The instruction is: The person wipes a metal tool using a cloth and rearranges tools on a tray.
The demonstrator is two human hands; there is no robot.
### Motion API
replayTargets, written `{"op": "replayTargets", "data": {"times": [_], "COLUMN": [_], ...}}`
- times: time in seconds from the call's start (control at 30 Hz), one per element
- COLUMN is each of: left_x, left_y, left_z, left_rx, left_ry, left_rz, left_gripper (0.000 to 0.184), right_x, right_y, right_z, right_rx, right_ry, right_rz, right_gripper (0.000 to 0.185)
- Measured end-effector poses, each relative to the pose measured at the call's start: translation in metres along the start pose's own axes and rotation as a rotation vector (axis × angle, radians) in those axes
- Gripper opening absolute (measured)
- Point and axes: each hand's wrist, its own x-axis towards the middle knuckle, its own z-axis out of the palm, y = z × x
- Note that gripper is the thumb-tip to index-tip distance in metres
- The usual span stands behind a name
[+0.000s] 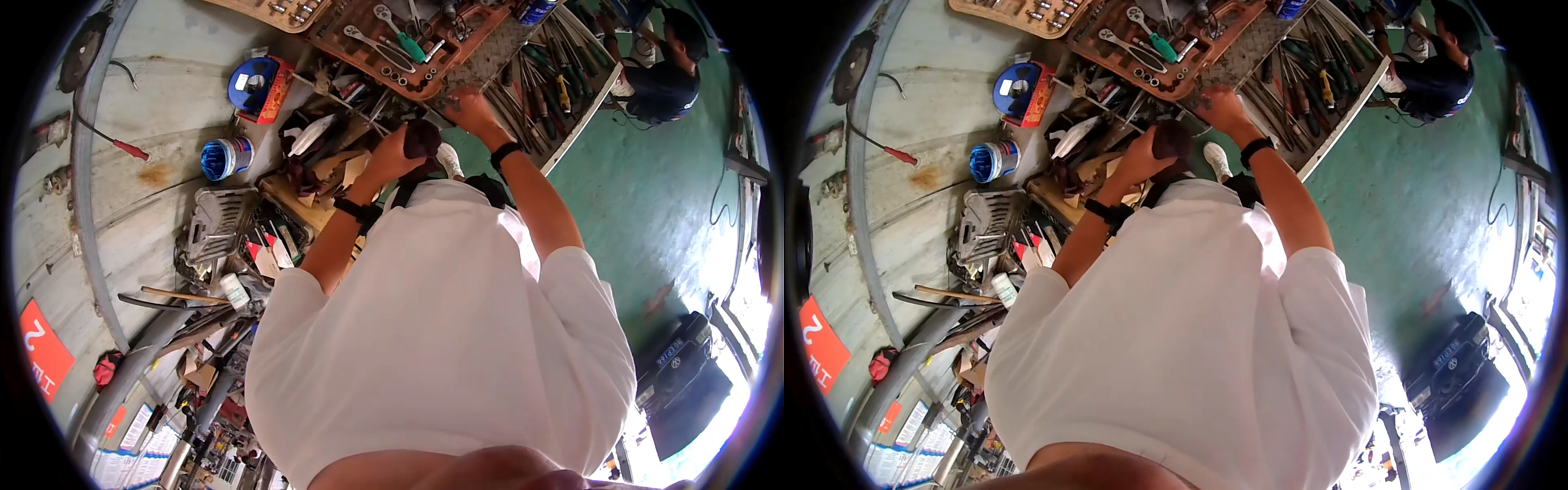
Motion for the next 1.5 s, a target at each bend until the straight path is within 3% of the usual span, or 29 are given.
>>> {"op": "replayTargets", "data": {"times": [0.07, 0.13, 0.2, 0.23, 0.3, 0.33, 0.37, 0.4, 0.47, 0.53, 0.6, 0.67, 0.7, 0.8, 0.87, 0.97, 1.07, 1.13, 1.27, 1.37, 1.43, 1.5], "left_x": [0.002, 0.005, 0.019, 0.025, 0.040, 0.046, 0.053, 0.058, 0.066, 0.086, 0.095, 0.099, 0.092, 0.083, 0.080, 0.080, 0.082, 0.087, 0.081, 0.094, 0.094, 0.090], "left_y": [0.024, 0.032, 0.032, 0.039, 0.053, 0.054, 0.055, 0.057, 0.056, 0.042, 0.029, 0.011, 0.023, 0.010, 0.009, 0.006, 0.010, 0.015, 0.011, 0.002, 0.024, 0.040], "left_z": [-0.013, -0.013, 0.004, 0.007, 0.012, 0.017, 0.022, 0.027, 0.022, 0.018, 0.021, 0.035, 0.033, 0.053, 0.058, 0.064, 0.061, 0.057, 0.063, 0.053, 0.036, 0.028], "left_rx": [-0.127, -0.254, -0.130, -0.139, -0.150, -0.165, -0.104, -0.039, 0.102, 0.313, 0.369, 0.696, 0.811, 0.813, 0.809, 0.780, 0.710, 0.614, 0.588, 0.501, 0.135, 0.025], "left_ry": [-0.009, -0.013, 0.139, 0.151, -0.019, -0.003, 0.003, 0.013, 0.083, -0.073, -0.162, -0.169, -0.211, -0.084, -0.080, -0.059, -0.060, -0.228, -0.261, -0.241, -0.408, -0.317], "left_rz": [-0.026, -0.056, 0.140, 0.133, 0.182, 0.177, 0.282, 0.388, 0.480, 0.495, 0.408, 0.533, 0.455, 0.479, 0.454, 0.433, 0.426, 0.309, 0.289, 0.306, 0.114, 0.188], "left_gripper": [0.066, 0.061, 0.055, 0.055, 0.057, 0.057, 0.058, 0.059, 0.056, 0.053, 0.047, 0.045, 0.048, 0.054, 0.056, 0.057, 0.054, 0.059, 0.054, 0.059, 0.076, 0.087], "right_x": [-0.010, -0.026, -0.048, -0.053, -0.054, -0.056, -0.058, -0.059, -0.058, -0.053, -0.043, -0.018, -0.006, 0.042, 0.065, 0.084, 0.062, 0.044, -0.011, -0.029, -0.041, -0.042], "right_y": [-0.009, -0.028, -0.064, -0.074, -0.053, -0.046, -0.039, -0.028, 0.005, 0.038, 0.082, 0.086, 0.087, 0.106, 0.110, 0.085, 0.063, 0.058, 0.059, 0.043, 0.034, 0.020], "right_z": [-0.011, -0.029, -0.049, -0.055, -0.043, -0.043, -0.046, -0.050, -0.058, -0.069, -0.077, -0.104, -0.113, -0.116, -0.104, -0.082, -0.067, -0.063, -0.064, -0.097, -0.109, -0.116], "right_rx": [0.073, 0.607, 0.742, 0.879, 0.988, 1.105, 1.203, 1.179, 1.138, 1.051, 0.287, 0.155, 0.037, -0.155, -0.121, -0.254, -0.296, -0.276, -0.209, -0.014, 0.046, 0.185], "right_ry": [0.045, -0.167, -0.200, -0.224, -0.302, -0.373, -0.312, -0.327, -0.052, 0.068, 0.365, 0.305, 0.252, 0.181, 0.199, 0.030, 0.108, -0.013, -0.177, -0.092, -0.019, 0.029], "right_rz": [0.011, 0.258, 0.329, 0.401, 0.490, 0.588, 0.600, 0.600, 0.532, 0.507, 0.544, 0.546, 0.560, 0.374, 0.308, 0.347, 0.311, 0.283, 0.206, 0.211, 0.241, 0.273], "right_gripper": [0.036, 0.051, 0.058, 0.066, 0.068, 0.070, 0.061, 0.061, 0.054, 0.055, 0.064, 0.067, 0.070, 0.066, 0.062, 0.061, 0.060, 0.056, 0.056, 0.051, 0.052, 0.052]}}
